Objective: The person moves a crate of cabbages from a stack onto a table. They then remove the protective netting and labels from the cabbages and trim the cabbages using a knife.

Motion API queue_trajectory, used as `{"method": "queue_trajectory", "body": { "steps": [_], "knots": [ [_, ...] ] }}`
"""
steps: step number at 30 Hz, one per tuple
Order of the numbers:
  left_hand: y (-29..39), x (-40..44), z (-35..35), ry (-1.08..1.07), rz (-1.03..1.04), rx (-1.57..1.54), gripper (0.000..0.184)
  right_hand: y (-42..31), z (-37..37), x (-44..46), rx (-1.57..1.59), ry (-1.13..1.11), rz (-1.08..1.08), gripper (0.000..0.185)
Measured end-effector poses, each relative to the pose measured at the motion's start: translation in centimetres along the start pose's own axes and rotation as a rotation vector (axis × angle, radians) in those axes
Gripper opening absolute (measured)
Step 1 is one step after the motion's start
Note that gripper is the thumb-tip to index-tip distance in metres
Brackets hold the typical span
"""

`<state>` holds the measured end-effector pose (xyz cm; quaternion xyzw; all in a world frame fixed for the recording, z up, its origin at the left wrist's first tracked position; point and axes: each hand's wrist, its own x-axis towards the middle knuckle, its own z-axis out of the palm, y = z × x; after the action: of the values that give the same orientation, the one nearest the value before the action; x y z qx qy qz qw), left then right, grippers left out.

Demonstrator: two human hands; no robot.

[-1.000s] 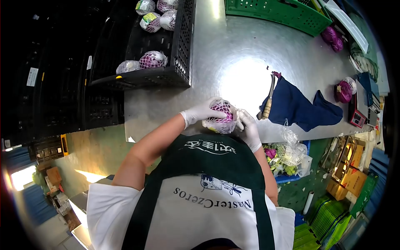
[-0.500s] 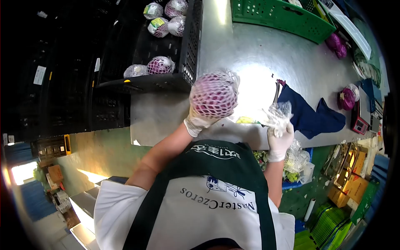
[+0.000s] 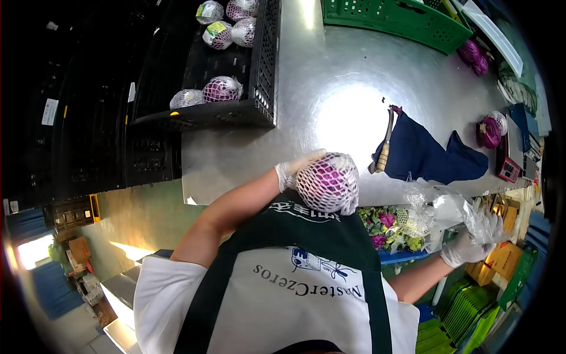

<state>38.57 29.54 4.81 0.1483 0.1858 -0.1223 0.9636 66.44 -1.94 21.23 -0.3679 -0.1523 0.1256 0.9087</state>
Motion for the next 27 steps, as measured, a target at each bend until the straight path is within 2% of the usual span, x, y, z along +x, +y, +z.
{"method": "queue_trajectory", "body": {
  "steps": [1,2,3,4,5,7,8,9,10,11,13,15,17,19,20,21,23,24,25,27],
  "knots": [
    [1.1,-1.2,1.8,0.107,0.012,0.008,0.065,-2.2,-2.9,1.0,0.088,-0.345,0.136,0.045],
    [1.2,-1.2,0.2,-0.032,0.059,-0.102,0.063,-4.2,-8.0,2.7,-0.37,-0.228,0.304,0.043],
    [1.5,-1.3,-0.8,-0.142,0.055,-0.189,0.063,-4.0,-10.8,2.8,-0.853,-0.173,0.329,0.041],
    [1.9,-1.6,-0.9,-0.067,0.077,-0.141,0.063,-3.9,-13.6,2.8,-1.518,-0.184,0.4,0.039],
    [2.4,-2.0,-0.6,0.009,0.103,-0.093,0.063,-3.7,-16.4,2.8,-1.972,-0.21,0.527,0.038],
    [3.5,-2.3,0.8,0.068,0.238,0.1,0.062,-1.9,-16.3,1.3,-1.829,-0.147,0.168,0.037],
    [3.9,-2.0,1.2,0.088,0.341,0.232,0.061,0.0,-12.8,1.1,-1.518,-0.03,0.188,0.036],
    [4.0,-1.9,1.6,0.111,0.43,0.367,0.061,2.2,-7.4,0.2,-1.464,-0.039,0.115,0.034],
    [4.4,-1.9,2.4,0.096,0.414,0.401,0.059,4.3,-1.9,-0.8,-1.557,-0.098,0.075,0.034],
    [4.5,-1.7,2.6,0.094,0.412,0.472,0.059,6.4,3.1,-1.8,-1.4,-0.286,0.086,0.036],
    [4.7,-1.2,3.0,0.082,0.418,0.61,0.059,10.7,7.5,-4.2,-1.071,-0.535,0.306,0.048],
    [4.5,-1.1,3.3,0.086,0.384,0.646,0.063,15.0,10.0,-6.5,-0.974,-0.67,0.289,0.051],
    [4.2,-0.9,2.6,0.063,0.41,0.662,0.064,18.1,9.3,-7.3,-0.672,-0.659,0.562,0.045],
    [4.0,-1.0,2.0,0.02,0.466,0.585,0.059,19.4,8.6,-6.7,-0.63,-0.581,0.586,0.021],
    [3.9,-1.2,1.8,-0.001,0.49,0.546,0.057,19.7,9.1,-6.6,-0.574,-0.498,0.66,0.018],
    [3.7,-0.8,1.6,0.07,0.511,0.612,0.049,19.9,9.7,-6.8,-0.517,-0.413,0.731,0.016],
    [3.3,-1.8,2.4,0.369,0.066,0.352,0.05,20.5,10.6,-7.5,-0.288,-0.322,0.923,0.015],
    [2.5,-1.6,0.6,0.294,0.051,0.404,0.058,20.9,10.8,-7.5,-0.17,-0.28,1.013,0.015],
    [1.6,-1.5,-1.0,0.344,-0.05,0.278,0.061,21.9,10.6,-7.5,0.287,-0.234,1.191,0.017],
    [0.4,-2.0,-1.2,0.274,-0.005,0.092,0.067,23.5,10.8,-8.2,0.401,-0.025,1.213,0.021]
  ]
}}
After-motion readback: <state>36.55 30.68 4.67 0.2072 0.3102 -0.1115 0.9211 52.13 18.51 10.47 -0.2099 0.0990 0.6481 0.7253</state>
